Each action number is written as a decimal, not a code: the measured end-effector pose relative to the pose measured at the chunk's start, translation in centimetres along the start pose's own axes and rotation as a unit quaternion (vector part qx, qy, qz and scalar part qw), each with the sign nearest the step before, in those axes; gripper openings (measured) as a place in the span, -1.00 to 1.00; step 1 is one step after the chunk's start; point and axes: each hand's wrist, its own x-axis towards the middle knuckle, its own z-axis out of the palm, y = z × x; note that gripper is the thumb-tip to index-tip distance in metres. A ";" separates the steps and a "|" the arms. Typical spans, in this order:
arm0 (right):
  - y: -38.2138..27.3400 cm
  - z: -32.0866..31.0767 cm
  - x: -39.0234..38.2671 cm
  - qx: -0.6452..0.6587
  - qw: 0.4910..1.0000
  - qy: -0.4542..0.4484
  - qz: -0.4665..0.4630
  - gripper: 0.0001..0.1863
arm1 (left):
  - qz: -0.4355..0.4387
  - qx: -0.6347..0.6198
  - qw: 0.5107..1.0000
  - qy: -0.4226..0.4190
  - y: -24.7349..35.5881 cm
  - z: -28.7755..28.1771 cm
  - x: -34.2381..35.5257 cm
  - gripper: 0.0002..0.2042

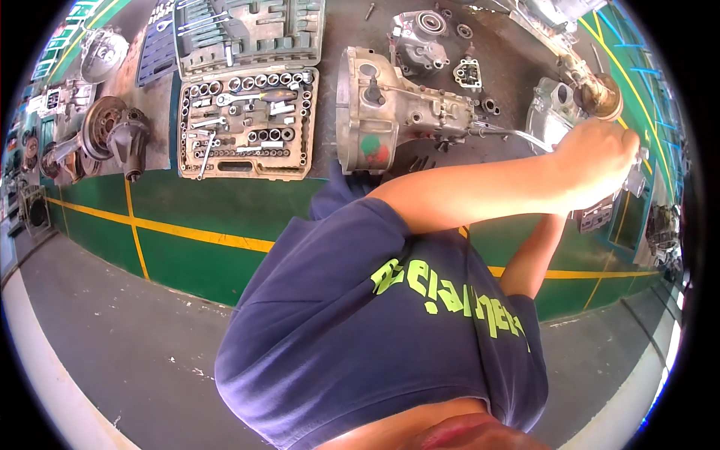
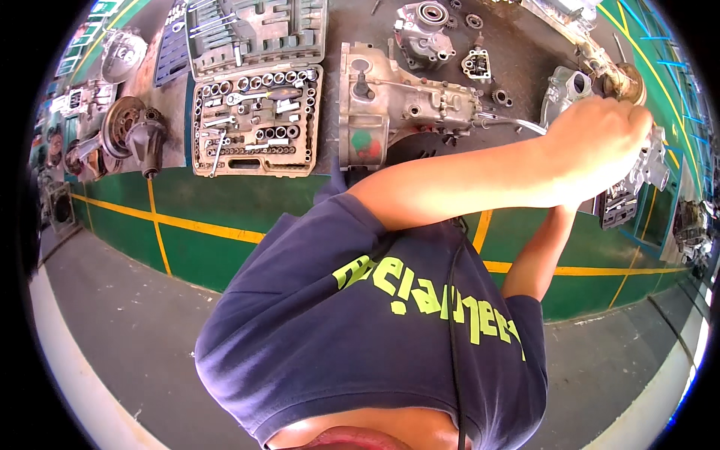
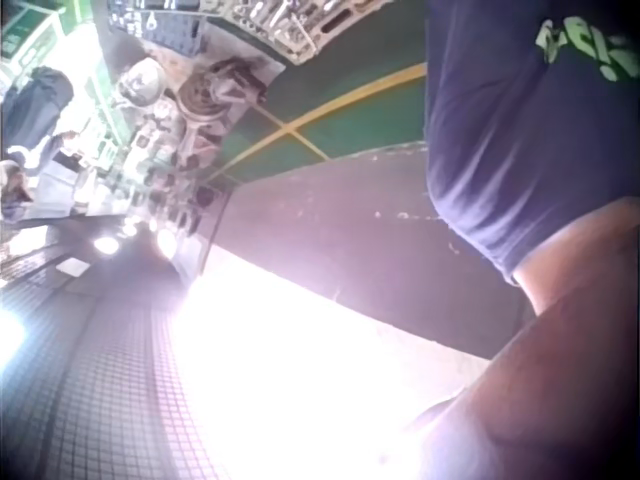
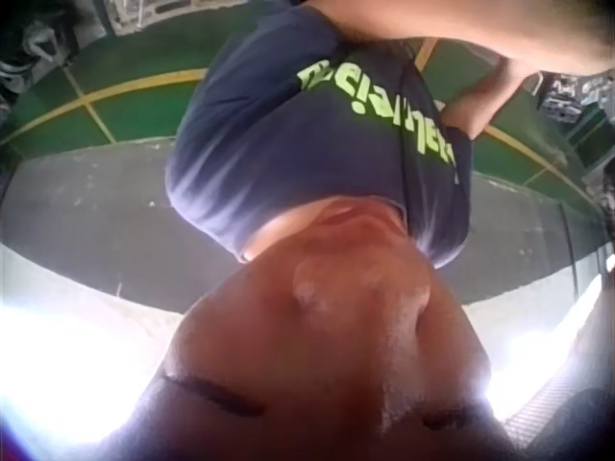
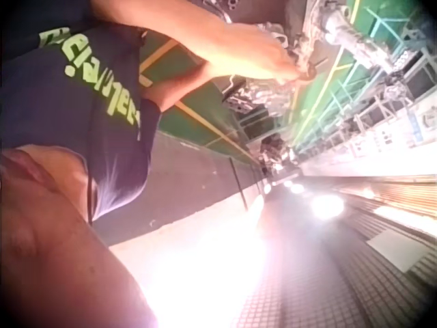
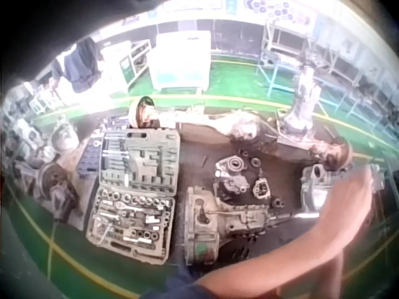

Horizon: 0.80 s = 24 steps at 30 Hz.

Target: The person loosens and removes bolts from a transmission housing using a speed handle wrench, then separates the gearbox casing sections and removes internal gear shafts by hand.

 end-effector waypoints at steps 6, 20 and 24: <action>-0.5 -1.5 -6.5 0.292 0.953 -0.058 -0.048 -0.50 | 0.003 0.084 0.993 0.083 0.5 2.0 0.7 -0.83; -0.9 -0.1 2.1 0.300 0.941 0.017 0.157 -0.66 | 0.050 0.028 0.998 -0.016 3.4 6.3 -5.1 -0.86; 7.7 2.1 -2.6 0.191 0.970 0.016 0.147 -0.65 | -0.024 0.036 0.999 0.012 0.0 4.0 -0.3 -0.84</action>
